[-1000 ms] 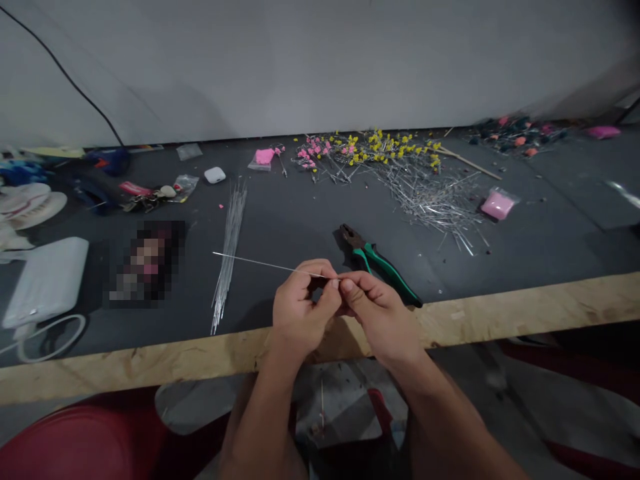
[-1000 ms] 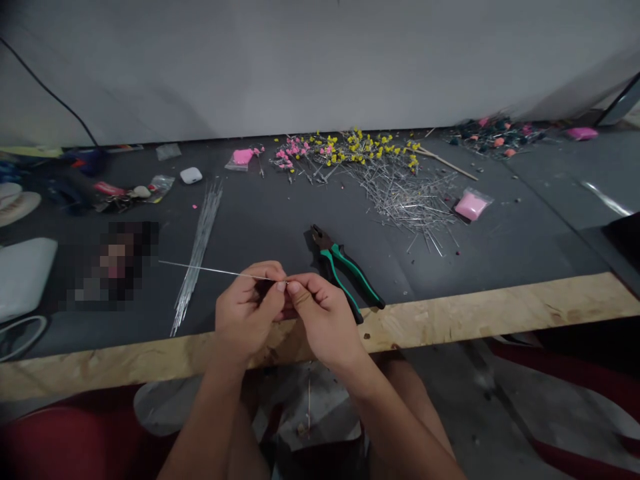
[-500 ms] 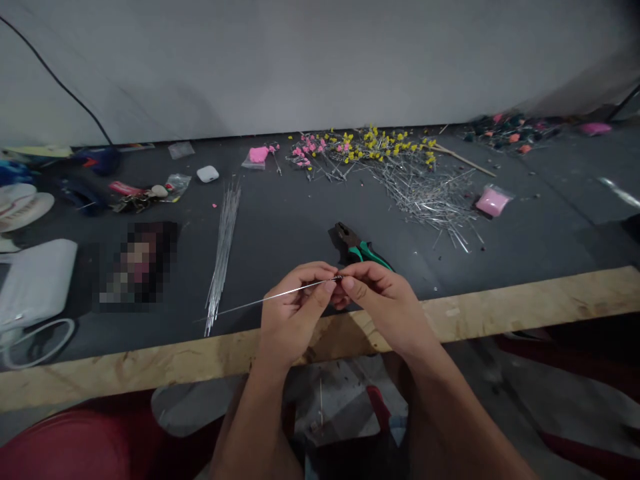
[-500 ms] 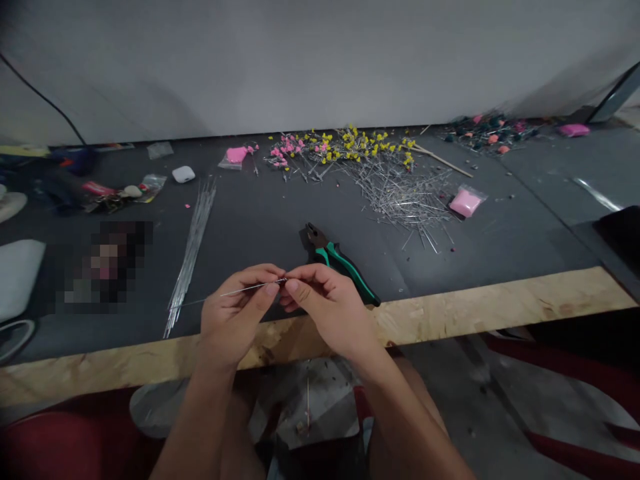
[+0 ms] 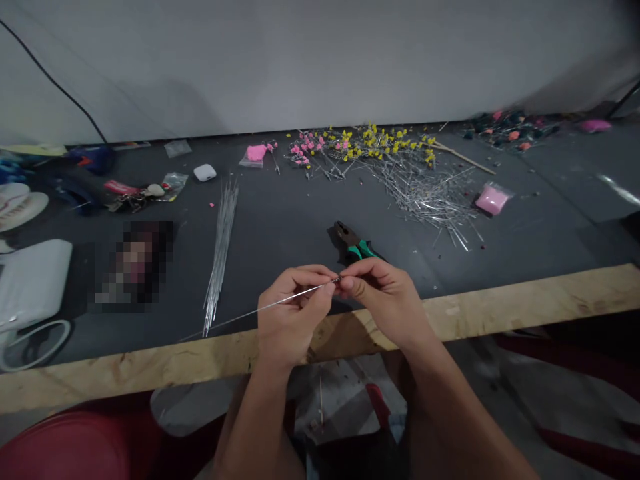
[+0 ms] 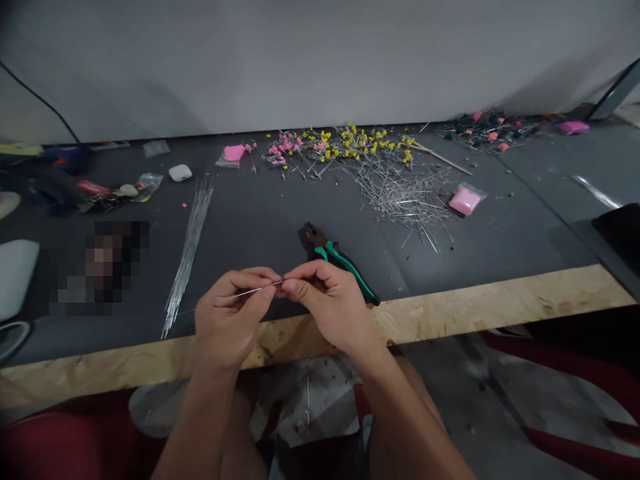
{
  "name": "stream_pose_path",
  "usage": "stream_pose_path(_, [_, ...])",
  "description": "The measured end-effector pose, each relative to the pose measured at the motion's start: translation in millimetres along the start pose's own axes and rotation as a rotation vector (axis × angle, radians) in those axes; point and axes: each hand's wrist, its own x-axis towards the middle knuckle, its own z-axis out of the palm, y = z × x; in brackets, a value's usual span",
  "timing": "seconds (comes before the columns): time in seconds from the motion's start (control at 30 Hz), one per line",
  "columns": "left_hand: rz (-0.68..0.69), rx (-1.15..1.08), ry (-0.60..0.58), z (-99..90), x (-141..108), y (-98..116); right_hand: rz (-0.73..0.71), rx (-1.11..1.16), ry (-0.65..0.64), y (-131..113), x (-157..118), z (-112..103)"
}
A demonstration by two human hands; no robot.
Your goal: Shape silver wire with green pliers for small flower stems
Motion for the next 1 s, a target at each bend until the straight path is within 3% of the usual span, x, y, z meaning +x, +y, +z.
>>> stream_pose_path(0.23, [-0.095,-0.16,-0.058,-1.9,2,-2,0.009,0.055,-0.068,-4,5,0])
stream_pose_path(0.43, [-0.099,-0.236,0.025,-1.6,4,-1,0.018,0.076,-0.044,-1,1,6])
stream_pose_path(0.73, [-0.186,-0.298,0.057,2.8,4,3,-0.059,0.024,0.003,-2,-4,8])
stream_pose_path(1.0, [-0.285,-0.32,-0.005,3.5,4,5,-0.133,-0.049,0.071,-7,-5,10])
